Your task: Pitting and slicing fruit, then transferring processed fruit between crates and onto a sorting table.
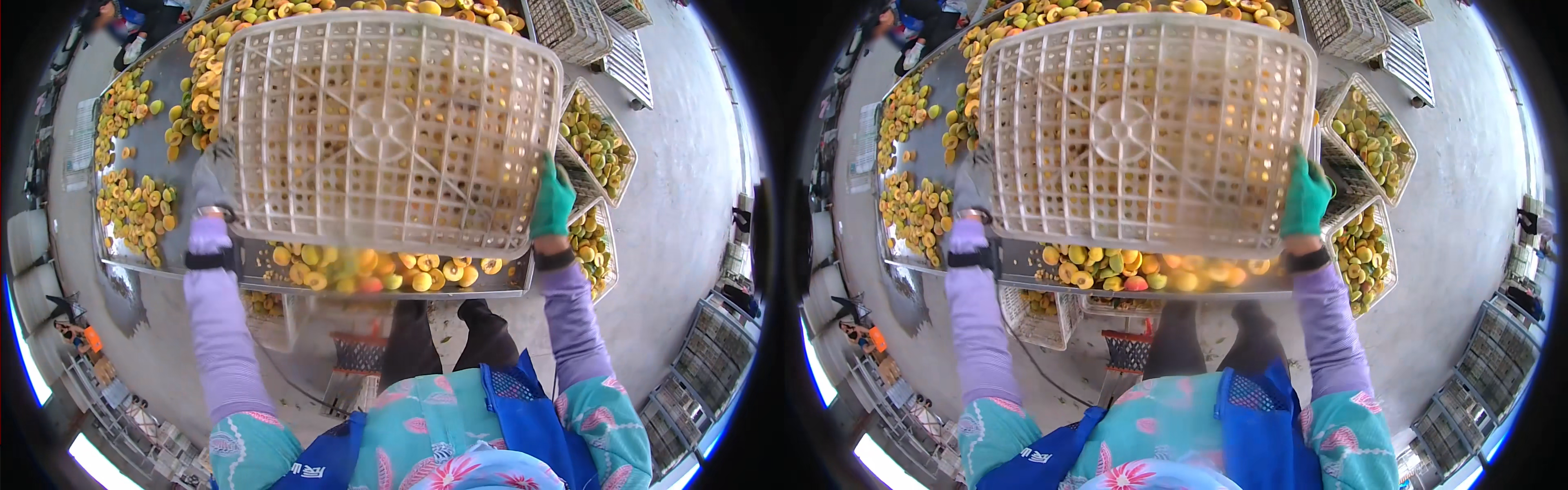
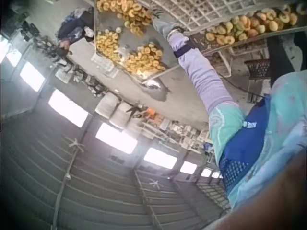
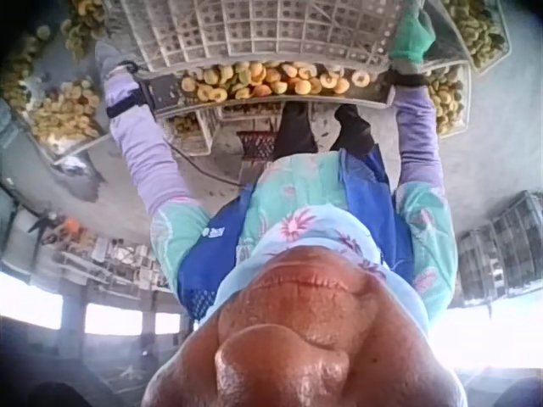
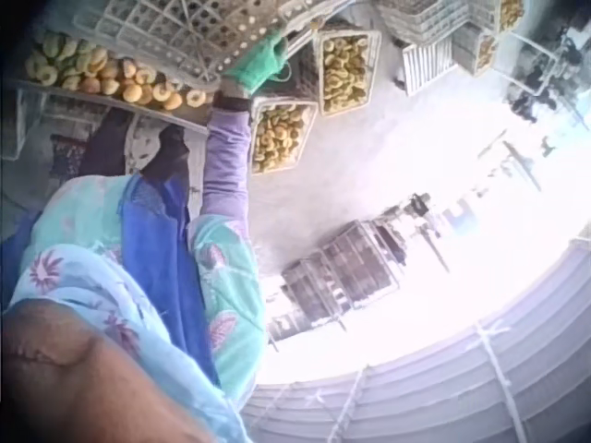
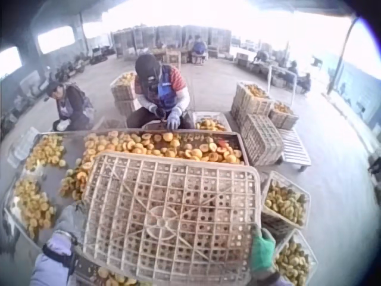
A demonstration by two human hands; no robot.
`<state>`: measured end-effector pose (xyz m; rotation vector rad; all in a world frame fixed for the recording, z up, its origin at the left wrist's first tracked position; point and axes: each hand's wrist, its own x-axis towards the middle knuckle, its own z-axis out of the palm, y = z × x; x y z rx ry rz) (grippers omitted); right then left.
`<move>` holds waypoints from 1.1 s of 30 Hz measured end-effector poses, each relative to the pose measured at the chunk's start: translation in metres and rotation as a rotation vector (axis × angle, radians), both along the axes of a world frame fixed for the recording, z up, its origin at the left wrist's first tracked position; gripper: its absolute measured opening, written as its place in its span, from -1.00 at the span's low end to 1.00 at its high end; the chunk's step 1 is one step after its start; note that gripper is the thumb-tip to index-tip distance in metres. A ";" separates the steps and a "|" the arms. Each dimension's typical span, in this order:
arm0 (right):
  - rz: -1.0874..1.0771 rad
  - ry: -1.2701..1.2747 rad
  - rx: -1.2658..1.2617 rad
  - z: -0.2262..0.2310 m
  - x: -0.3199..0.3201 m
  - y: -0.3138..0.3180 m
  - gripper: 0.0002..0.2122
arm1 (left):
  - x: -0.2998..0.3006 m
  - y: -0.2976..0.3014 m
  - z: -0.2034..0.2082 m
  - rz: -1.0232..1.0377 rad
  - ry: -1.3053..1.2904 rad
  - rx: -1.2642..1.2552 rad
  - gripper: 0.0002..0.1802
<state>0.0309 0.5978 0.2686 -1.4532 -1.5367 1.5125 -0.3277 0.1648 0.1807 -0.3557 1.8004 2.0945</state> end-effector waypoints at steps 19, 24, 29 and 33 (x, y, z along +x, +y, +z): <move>0.095 -0.079 0.072 0.029 0.009 -0.022 -0.62 | 0.123 -0.079 0.034 -0.376 0.289 -1.078 -0.63; 0.107 0.099 0.021 0.033 0.032 -0.047 -0.67 | 0.168 -0.123 0.030 -0.165 0.160 -0.930 -0.56; 0.110 0.150 0.070 0.060 0.040 -0.062 -0.69 | 0.213 -0.149 0.028 0.031 0.132 -0.823 -0.49; 0.204 0.021 0.115 0.088 0.039 -0.052 -0.70 | 0.207 -0.149 0.057 -0.016 0.324 -0.965 -0.48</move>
